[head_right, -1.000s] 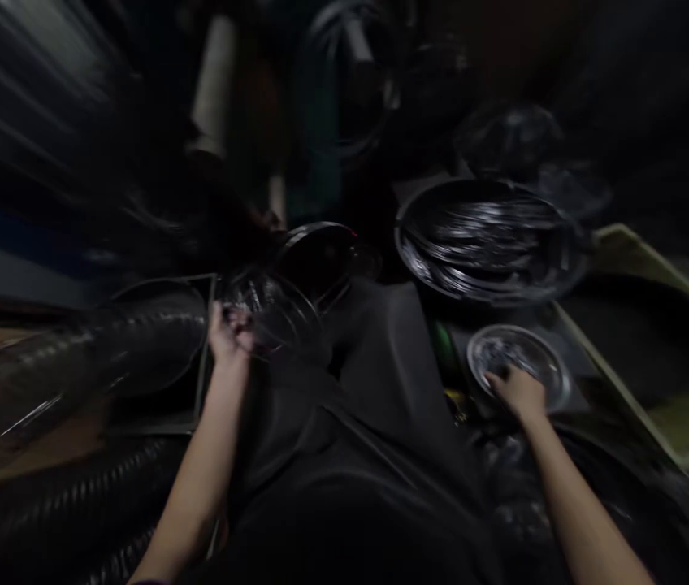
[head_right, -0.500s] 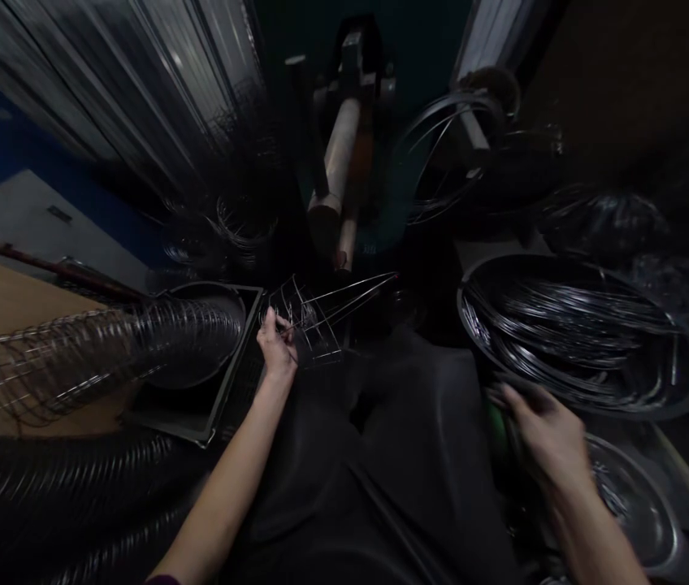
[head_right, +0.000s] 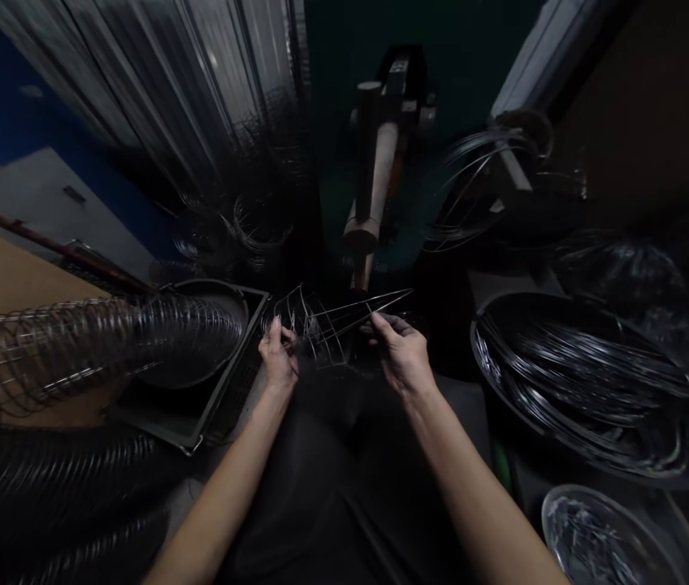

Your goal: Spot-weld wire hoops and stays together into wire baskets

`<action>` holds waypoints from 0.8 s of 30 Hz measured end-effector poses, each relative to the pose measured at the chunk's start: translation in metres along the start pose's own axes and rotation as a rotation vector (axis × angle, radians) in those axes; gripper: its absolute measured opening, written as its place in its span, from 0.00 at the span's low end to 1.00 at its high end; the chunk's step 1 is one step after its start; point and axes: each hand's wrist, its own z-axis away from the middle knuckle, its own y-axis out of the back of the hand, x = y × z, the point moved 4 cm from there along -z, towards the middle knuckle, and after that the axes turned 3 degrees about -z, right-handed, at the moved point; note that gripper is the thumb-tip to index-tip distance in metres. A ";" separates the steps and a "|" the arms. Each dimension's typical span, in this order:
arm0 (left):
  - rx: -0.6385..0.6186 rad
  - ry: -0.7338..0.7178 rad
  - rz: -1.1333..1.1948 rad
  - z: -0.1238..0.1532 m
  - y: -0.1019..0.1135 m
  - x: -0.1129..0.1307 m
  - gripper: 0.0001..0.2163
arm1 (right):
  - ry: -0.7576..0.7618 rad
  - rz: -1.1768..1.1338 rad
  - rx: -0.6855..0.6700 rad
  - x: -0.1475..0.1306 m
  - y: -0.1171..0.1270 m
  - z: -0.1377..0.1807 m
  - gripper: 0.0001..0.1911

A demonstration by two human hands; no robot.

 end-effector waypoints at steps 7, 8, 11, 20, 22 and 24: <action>0.019 0.015 -0.025 -0.005 0.000 -0.005 0.22 | -0.069 -0.017 0.025 0.001 -0.009 0.002 0.20; 0.019 0.013 -0.030 -0.005 -0.001 -0.004 0.22 | -0.079 -0.017 0.026 0.001 -0.010 0.002 0.19; 0.025 0.004 -0.052 -0.005 -0.002 -0.001 0.22 | -0.092 -0.017 0.051 0.001 -0.013 0.001 0.15; 0.035 0.016 -0.084 -0.009 -0.004 0.001 0.21 | -0.115 -0.029 0.082 0.000 -0.024 -0.003 0.13; 0.037 0.013 -0.093 -0.011 -0.005 0.001 0.21 | -0.100 -0.028 0.105 -0.001 -0.026 -0.004 0.13; 0.037 0.011 -0.091 -0.013 -0.007 0.001 0.20 | -0.084 -0.025 0.111 -0.002 -0.029 -0.005 0.12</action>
